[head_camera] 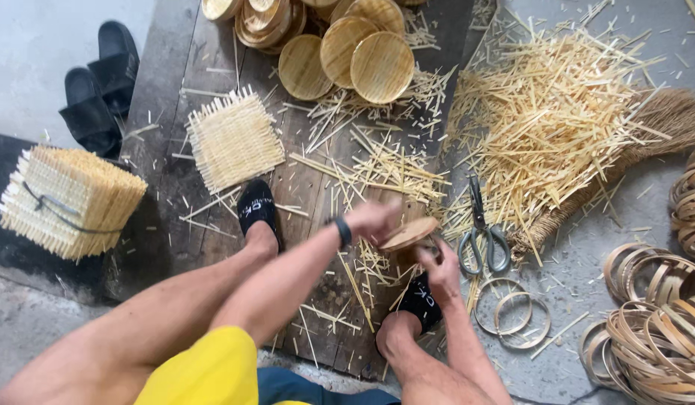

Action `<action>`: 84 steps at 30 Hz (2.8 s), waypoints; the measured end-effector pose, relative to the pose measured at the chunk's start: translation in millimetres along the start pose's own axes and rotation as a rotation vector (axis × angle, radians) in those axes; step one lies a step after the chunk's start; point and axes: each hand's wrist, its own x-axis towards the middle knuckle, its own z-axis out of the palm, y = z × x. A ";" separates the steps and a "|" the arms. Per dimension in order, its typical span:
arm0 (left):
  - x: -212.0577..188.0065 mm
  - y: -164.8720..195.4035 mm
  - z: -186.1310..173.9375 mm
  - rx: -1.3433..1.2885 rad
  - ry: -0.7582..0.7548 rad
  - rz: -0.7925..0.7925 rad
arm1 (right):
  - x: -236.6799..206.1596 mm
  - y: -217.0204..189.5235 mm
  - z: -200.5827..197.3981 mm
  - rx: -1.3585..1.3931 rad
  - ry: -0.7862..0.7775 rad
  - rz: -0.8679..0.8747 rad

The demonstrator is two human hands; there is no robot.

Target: The person sits on the floor of a bamboo craft workshop weaving thin bamboo strips into round woven basket bases. They trim protruding strip ends with scissors, press and tighten the weave by hand, and set finished woven discs aside with other completed pieces.

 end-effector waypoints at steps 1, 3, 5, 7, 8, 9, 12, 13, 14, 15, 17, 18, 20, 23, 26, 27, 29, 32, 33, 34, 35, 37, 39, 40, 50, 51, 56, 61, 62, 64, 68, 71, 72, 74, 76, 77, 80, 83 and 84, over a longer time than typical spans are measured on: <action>2.0 -22.2 17.3 -0.246 0.016 0.017 | 1.5 2.9 -0.1 0.265 -0.038 0.047; 5.1 -53.7 39.7 -0.735 0.055 0.047 | 5.0 6.2 2.8 0.802 -0.110 0.153; 12.2 -66.2 37.1 -0.677 0.214 0.308 | 10.1 6.2 7.4 0.282 -0.087 0.012; 15.8 -73.3 26.4 -0.539 0.304 0.432 | 15.2 3.9 17.7 0.049 -0.065 0.011; 17.9 -76.7 12.4 -0.435 0.315 0.428 | 17.2 2.7 24.4 0.077 -0.055 0.079; 18.7 -79.8 -2.6 -0.357 0.330 0.464 | 18.0 1.7 31.0 0.105 -0.044 0.147; 17.8 -90.9 -64.9 -0.063 0.515 0.500 | 17.7 3.8 51.3 0.403 -0.067 0.301; 14.7 -97.9 -98.2 0.434 0.892 0.903 | 16.1 6.5 56.5 0.443 -0.086 0.307; 10.9 -104.9 -132.0 0.681 0.777 0.325 | 13.9 10.1 60.5 0.483 -0.104 0.313; 7.3 -112.0 -162.7 0.717 0.965 0.621 | 11.7 14.5 63.0 0.523 -0.123 0.318; -4.4 -130.1 -219.7 0.939 1.148 0.607 | 6.2 25.0 63.0 0.543 -0.130 0.396; -7.3 -135.2 -240.5 1.167 1.260 0.540 | 3.2 30.3 60.8 0.551 -0.131 0.434; -15.6 -148.4 -268.4 1.036 1.187 0.455 | -2.6 40.9 57.0 0.551 -0.093 0.482; -19.6 -154.0 -285.7 0.900 1.029 0.288 | -10.3 53.3 51.9 0.538 -0.074 0.530; -25.2 -150.9 -291.4 0.873 0.894 0.198 | -15.0 60.5 50.6 0.514 -0.074 0.545; -28.0 -149.5 -293.3 0.878 0.855 0.182 | -15.6 62.0 50.6 0.506 -0.076 0.549; -35.6 -149.1 -297.2 0.923 0.793 0.294 | -16.5 63.8 51.2 0.510 -0.074 0.543; -46.3 -151.9 -300.5 0.960 0.725 0.361 | -15.6 64.0 51.4 0.524 -0.053 0.541; -48.4 -152.7 -300.8 0.965 0.708 0.371 | -15.0 63.5 50.9 0.527 -0.042 0.538; -50.0 -152.6 -301.8 0.986 0.809 0.391 | -14.0 62.5 50.1 0.521 -0.040 0.515; -52.9 -152.7 -303.9 1.004 0.907 0.407 | -13.6 61.2 48.8 0.514 -0.040 0.496; -61.4 -148.2 -313.6 0.936 1.174 0.444 | -12.2 57.3 45.5 0.520 -0.034 0.468; -72.5 -132.0 -330.5 0.821 1.535 0.587 | -11.1 52.3 40.6 0.536 -0.023 0.453; -78.8 -120.9 -335.8 0.792 1.726 0.715 | -10.9 49.6 38.0 0.532 -0.013 0.435; -85.9 -60.2 -32.3 1.321 0.490 1.470 | 1.1 20.7 18.5 1.117 -0.067 0.278; -89.8 -70.5 -1.0 1.322 0.414 1.423 | 2.8 17.5 19.5 0.898 -0.026 0.251; -95.9 -94.5 22.1 0.924 0.544 1.266 | 3.7 5.4 28.8 0.287 0.033 0.176; -58.8 -85.7 -11.1 0.031 0.585 0.170 | 2.4 9.0 34.3 0.239 0.097 0.196; -50.4 -88.1 -17.2 -0.041 0.499 0.222 | 2.7 11.1 36.1 0.189 0.112 0.186; -36.7 -96.6 -25.4 -0.183 0.322 0.313 | 2.8 14.5 40.7 0.229 0.157 0.147; -22.7 -107.8 -25.6 -0.245 0.365 0.340 | 0.4 11.8 46.1 0.337 0.219 0.116; -24.6 -103.9 -22.9 -0.214 0.392 0.301 | -3.0 2.1 44.8 0.311 0.238 0.093; -27.4 -101.7 -23.1 -0.160 0.409 0.252 | -4.3 -0.6 43.9 0.227 0.226 0.121; -34.4 -99.1 -22.6 -0.130 0.410 0.230 | -7.3 -1.2 42.6 0.054 0.214 0.185; -42.3 -100.7 -20.3 -0.175 0.352 0.276 | -12.6 8.2 42.8 0.277 0.247 0.120; -45.5 -102.3 -18.6 -0.159 0.340 0.292 | -16.9 17.8 38.5 0.381 0.270 0.082; -52.6 -110.5 -10.8 -0.237 0.321 0.374 | -38.7 63.9 4.3 0.322 0.531 -0.016; -53.0 -117.0 -5.7 -0.200 0.446 0.407 | -83.5 120.2 -69.3 -0.067 0.861 0.066; -53.0 -118.5 -7.5 -0.231 0.471 0.425 | -101.9 136.4 -95.9 -0.224 0.940 0.071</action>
